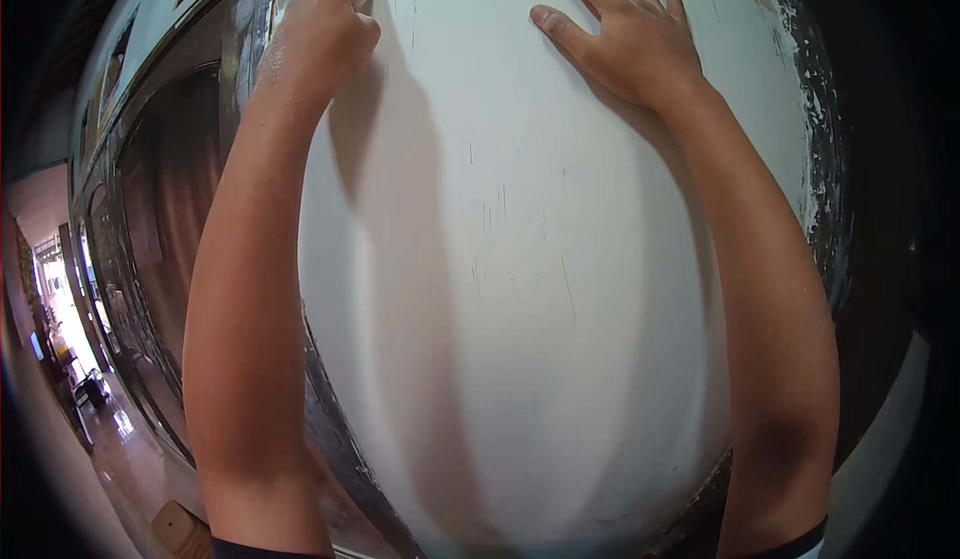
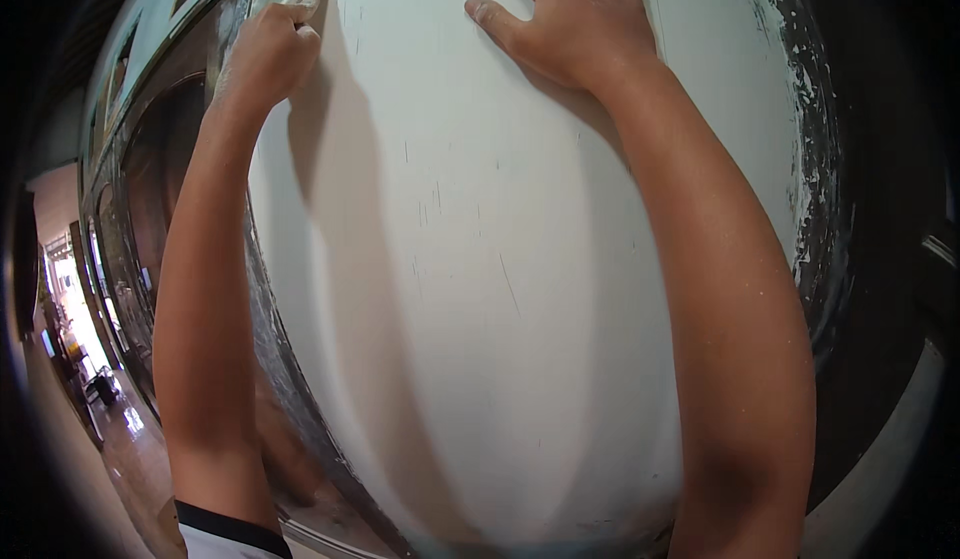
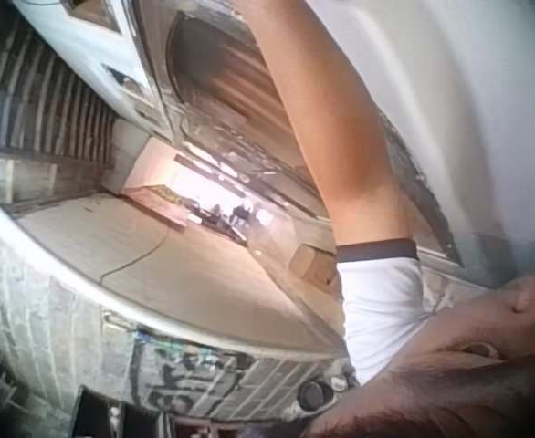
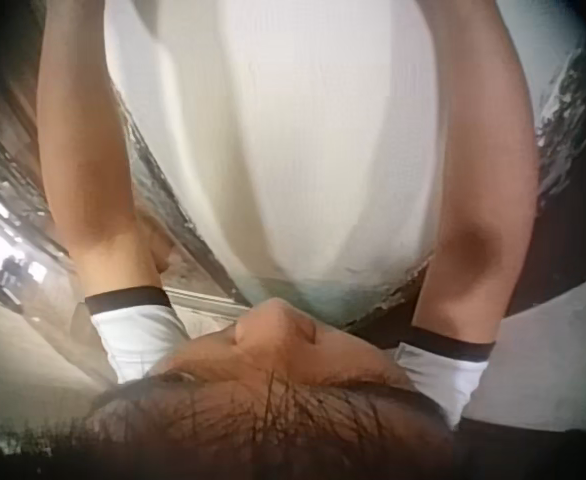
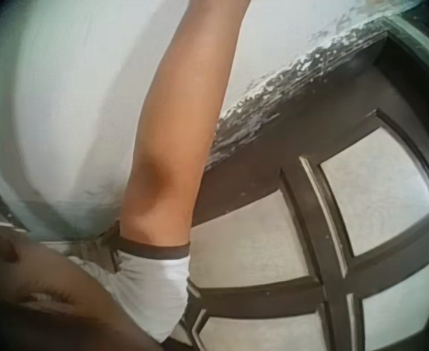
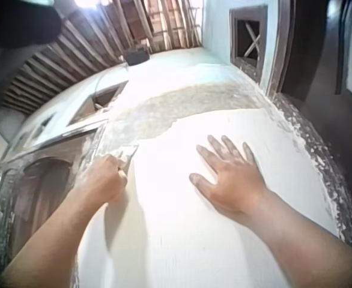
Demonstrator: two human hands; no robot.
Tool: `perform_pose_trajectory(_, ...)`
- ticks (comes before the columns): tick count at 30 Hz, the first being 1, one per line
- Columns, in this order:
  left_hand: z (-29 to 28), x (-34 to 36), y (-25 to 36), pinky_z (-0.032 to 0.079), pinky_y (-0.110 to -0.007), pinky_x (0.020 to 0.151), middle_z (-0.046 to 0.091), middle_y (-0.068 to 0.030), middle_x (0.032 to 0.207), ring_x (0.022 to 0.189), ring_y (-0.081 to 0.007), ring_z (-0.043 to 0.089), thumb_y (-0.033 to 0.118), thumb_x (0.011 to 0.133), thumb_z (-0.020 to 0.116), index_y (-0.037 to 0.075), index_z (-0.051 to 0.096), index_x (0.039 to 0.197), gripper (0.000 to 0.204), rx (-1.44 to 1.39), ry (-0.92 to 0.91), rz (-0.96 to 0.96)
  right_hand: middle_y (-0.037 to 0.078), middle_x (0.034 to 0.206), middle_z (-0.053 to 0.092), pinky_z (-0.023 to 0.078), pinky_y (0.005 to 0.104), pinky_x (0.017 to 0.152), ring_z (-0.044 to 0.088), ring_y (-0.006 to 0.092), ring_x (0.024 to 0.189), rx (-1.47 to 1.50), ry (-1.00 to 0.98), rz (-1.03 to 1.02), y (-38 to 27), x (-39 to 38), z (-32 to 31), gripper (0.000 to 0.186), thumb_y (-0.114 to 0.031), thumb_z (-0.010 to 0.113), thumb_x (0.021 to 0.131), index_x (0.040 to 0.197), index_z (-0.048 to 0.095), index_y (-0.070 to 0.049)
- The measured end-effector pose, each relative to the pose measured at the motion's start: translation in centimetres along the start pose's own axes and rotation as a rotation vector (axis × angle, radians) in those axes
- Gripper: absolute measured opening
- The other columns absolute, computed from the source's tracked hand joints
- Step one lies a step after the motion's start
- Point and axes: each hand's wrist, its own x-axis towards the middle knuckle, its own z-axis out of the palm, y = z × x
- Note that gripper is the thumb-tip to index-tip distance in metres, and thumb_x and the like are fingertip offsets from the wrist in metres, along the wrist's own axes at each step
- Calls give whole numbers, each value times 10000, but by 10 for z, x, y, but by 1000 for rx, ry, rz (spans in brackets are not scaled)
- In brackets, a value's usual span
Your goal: The person applies plaster to a curved wall section using a putty knife.
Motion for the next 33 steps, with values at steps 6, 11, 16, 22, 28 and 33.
perform_pose_trajectory(6,11,22,-4,515,-485,980,696,-314,1120,1058,-455,676,163,827,531,45,711,1258,482,107,28,-23,145,1676,296,93,500,1280,192,316,1573,-33,40,-19,16,7,17,687,-527,461,1015,1570,415,-125)
perform_pose_trajectory(11,5,17,-5,527,-475,958,712,-303,1065,1026,-439,692,150,820,537,34,712,1248,476,97,-39,-8,124,1695,249,72,486,1291,159,293,1583,-25,-85,43,-1,0,-7,703,-542,428,1024,1602,358,-148)
perform_pose_trajectory(16,7,24,-6,545,-469,921,726,-292,964,938,-424,722,139,813,537,20,715,1234,472,56,-57,-38,114,1702,230,67,480,1294,137,282,1587,-78,-113,50,-7,-6,-16,714,-554,416,1024,1614,331,-161)
perform_pose_trajectory(22,-5,11,13,544,-464,920,720,-306,1001,958,-419,722,121,809,539,0,711,1224,465,28,-51,17,116,1701,236,75,485,1292,146,288,1586,-81,-105,42,-5,-7,-16,721,-549,434,1016,1613,331,-159)
perform_pose_trajectory(28,-6,8,25,542,-512,929,730,-268,1046,978,-424,716,108,811,538,11,726,1154,403,66,-140,-59,122,1698,242,79,488,1292,150,296,1584,-56,-86,-6,22,-4,2,721,-547,439,1013,1608,341,-152)
perform_pose_trajectory(33,-7,25,18,528,-484,932,715,-308,1005,1003,-430,700,121,795,518,3,733,1152,433,31,-124,-76,127,1700,233,73,477,1294,150,296,1584,-111,-82,-9,18,-2,2,716,-540,435,1017,1608,339,-146)
